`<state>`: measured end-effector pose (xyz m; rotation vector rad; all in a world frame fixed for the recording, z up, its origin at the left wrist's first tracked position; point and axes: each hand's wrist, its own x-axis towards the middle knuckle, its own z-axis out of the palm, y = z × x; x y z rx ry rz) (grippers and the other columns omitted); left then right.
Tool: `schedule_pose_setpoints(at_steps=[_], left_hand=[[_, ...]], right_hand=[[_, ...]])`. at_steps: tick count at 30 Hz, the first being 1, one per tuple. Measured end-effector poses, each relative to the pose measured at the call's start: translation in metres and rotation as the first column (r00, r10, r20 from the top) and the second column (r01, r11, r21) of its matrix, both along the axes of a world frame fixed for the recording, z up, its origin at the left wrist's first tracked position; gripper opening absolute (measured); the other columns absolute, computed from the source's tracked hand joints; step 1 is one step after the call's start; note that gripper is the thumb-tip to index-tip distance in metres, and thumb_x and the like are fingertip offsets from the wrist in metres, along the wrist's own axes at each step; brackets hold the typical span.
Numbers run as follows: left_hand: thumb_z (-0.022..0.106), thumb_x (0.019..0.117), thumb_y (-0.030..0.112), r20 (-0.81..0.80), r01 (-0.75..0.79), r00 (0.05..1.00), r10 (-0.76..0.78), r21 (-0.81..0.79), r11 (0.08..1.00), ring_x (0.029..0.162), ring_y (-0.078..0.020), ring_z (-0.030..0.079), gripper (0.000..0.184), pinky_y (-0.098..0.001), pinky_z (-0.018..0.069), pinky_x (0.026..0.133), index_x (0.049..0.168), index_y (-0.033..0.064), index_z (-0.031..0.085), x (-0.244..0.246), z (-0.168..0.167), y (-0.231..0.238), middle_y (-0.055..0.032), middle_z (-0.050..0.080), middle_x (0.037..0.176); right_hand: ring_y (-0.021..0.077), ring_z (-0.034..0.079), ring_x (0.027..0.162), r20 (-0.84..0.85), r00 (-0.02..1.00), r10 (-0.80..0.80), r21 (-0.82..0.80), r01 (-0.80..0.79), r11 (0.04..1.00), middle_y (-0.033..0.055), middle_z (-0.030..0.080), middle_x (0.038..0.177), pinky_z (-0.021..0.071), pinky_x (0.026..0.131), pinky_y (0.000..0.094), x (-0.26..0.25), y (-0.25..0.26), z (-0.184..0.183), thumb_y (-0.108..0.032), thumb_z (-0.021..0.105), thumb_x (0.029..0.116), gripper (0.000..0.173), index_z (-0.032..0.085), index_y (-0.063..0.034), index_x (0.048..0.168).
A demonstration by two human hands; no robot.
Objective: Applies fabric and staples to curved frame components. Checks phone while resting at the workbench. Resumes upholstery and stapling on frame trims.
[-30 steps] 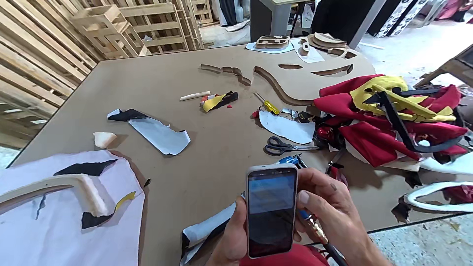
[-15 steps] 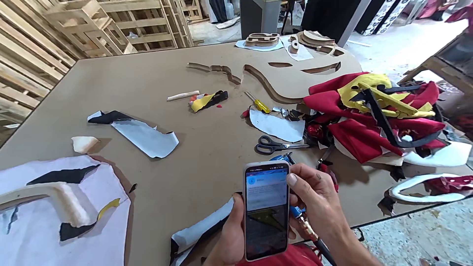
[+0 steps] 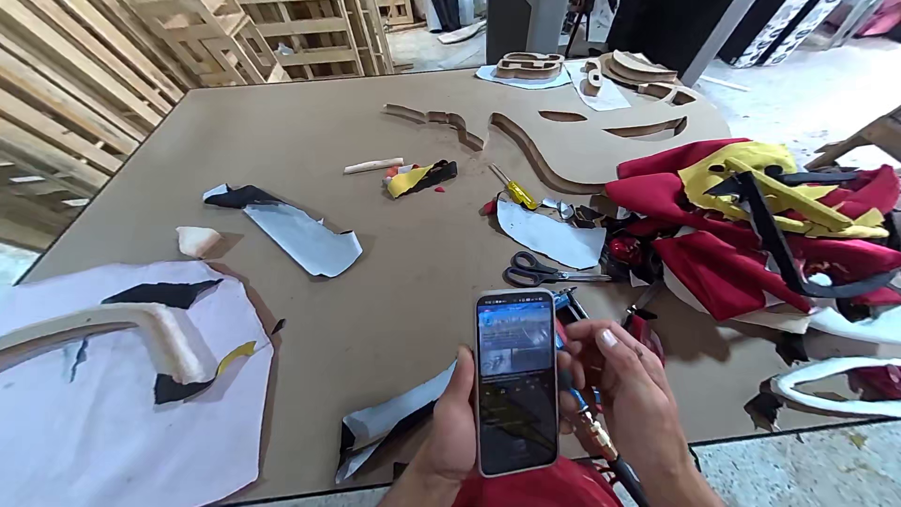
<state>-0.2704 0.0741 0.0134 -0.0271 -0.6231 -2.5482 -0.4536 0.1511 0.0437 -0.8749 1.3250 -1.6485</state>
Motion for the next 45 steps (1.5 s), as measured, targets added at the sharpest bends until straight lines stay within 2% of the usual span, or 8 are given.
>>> schedule_pose_setpoints(at_steps=[5, 11, 15, 21, 24, 28, 36, 45], left_hand=[[0.041, 0.0953, 0.075, -0.029, -0.077, 0.997, 0.076, -0.015, 0.997, 0.126, -0.0360, 0.061, 0.082, -0.0514, 0.0488, 0.107, 0.144, 0.0103, 0.055, -0.005, 0.005, -0.004, -0.0230, 0.057, 0.143], [0.041, 0.0995, 0.068, -0.014, -0.135, 0.991, 0.135, 0.021, 0.991, 0.130, -0.0307, 0.061, 0.072, -0.0481, 0.0475, 0.111, 0.142, 0.0123, 0.059, -0.007, 0.008, -0.005, -0.0185, 0.060, 0.143], [0.038, 0.0996, 0.070, 0.018, -0.123, 0.992, 0.123, 0.004, 0.992, 0.135, -0.0333, 0.056, 0.077, -0.0507, 0.0428, 0.116, 0.145, 0.0101, 0.054, -0.008, 0.004, -0.007, -0.0207, 0.058, 0.145], [0.040, 0.1093, 0.045, 0.272, -0.380, 0.861, 0.430, -0.217, 0.899, 0.114, -0.0219, 0.070, 0.053, -0.0441, 0.0553, 0.104, 0.129, 0.0015, 0.063, 0.001, 0.007, -0.012, -0.0148, 0.073, 0.120], [0.032, 0.1112, 0.038, 0.370, -0.401, 0.738, 0.564, -0.430, 0.809, 0.110, -0.0210, 0.070, 0.054, -0.0418, 0.0559, 0.102, 0.125, -0.0042, 0.063, 0.007, 0.007, -0.021, -0.0156, 0.072, 0.115], [0.029, 0.1118, 0.038, 0.383, -0.384, 0.729, 0.567, -0.458, 0.802, 0.111, -0.0224, 0.070, 0.057, -0.0427, 0.0562, 0.102, 0.128, -0.0060, 0.061, 0.010, 0.005, -0.021, -0.0171, 0.072, 0.117], [0.028, 0.1119, 0.038, 0.404, -0.351, 0.743, 0.533, -0.443, 0.825, 0.112, -0.0227, 0.070, 0.056, -0.0421, 0.0561, 0.102, 0.131, -0.0050, 0.059, 0.005, 0.002, -0.021, -0.0170, 0.071, 0.119], [0.029, 0.1117, 0.040, 0.424, -0.347, 0.739, 0.524, -0.428, 0.834, 0.112, -0.0241, 0.070, 0.057, -0.0432, 0.0559, 0.102, 0.129, -0.0035, 0.061, 0.006, 0.001, -0.022, -0.0183, 0.071, 0.117]], right_hand=[[0.0047, 0.055, 0.053, -0.019, 0.994, 0.109, 0.149, -0.105, 0.983, -0.0023, 0.063, 0.073, 0.0448, 0.043, 0.0199, 0.011, 0.023, -0.021, -0.045, 0.039, 0.1085, 0.045, 0.066, -0.0127, 0.093], [0.0130, 0.073, 0.085, 0.217, 0.926, 0.310, 0.184, -0.351, 0.918, 0.0035, 0.072, 0.122, 0.0594, 0.055, 0.0276, 0.023, 0.026, -0.013, -0.049, 0.041, 0.1081, 0.060, 0.047, -0.0052, 0.149], [0.0158, 0.074, 0.081, 0.386, 0.867, 0.315, 0.079, -0.371, 0.925, 0.0057, 0.075, 0.111, 0.0611, 0.054, 0.0308, 0.027, 0.017, -0.004, -0.044, 0.049, 0.1060, 0.044, 0.058, -0.0108, 0.133], [0.0204, 0.074, 0.090, 0.418, 0.844, 0.337, 0.034, -0.385, 0.922, 0.0096, 0.073, 0.116, 0.0636, 0.061, 0.0364, 0.028, 0.015, -0.008, -0.041, 0.052, 0.1045, 0.045, 0.056, -0.0079, 0.135], [0.0204, 0.074, 0.088, 0.370, 0.862, 0.346, 0.071, -0.397, 0.915, 0.0086, 0.073, 0.115, 0.0628, 0.058, 0.0366, 0.025, 0.016, -0.013, -0.020, 0.049, 0.1019, 0.033, 0.057, -0.0089, 0.132], [0.0214, 0.074, 0.086, 0.342, 0.882, 0.325, 0.114, -0.382, 0.917, 0.0095, 0.073, 0.112, 0.0625, 0.056, 0.0373, 0.027, 0.017, -0.014, -0.002, 0.045, 0.0973, 0.036, 0.055, -0.0045, 0.132], [0.0198, 0.075, 0.082, 0.359, 0.903, 0.236, 0.153, -0.307, 0.939, 0.0100, 0.074, 0.108, 0.0623, 0.054, 0.0356, 0.027, 0.016, -0.013, -0.030, 0.042, 0.1085, 0.037, 0.061, -0.0054, 0.128], [0.0207, 0.074, 0.082, 0.366, 0.892, 0.266, 0.153, -0.340, 0.928, 0.0111, 0.074, 0.109, 0.0616, 0.053, 0.0349, 0.025, 0.015, -0.013, -0.026, 0.042, 0.1073, 0.035, 0.058, -0.0048, 0.130]])
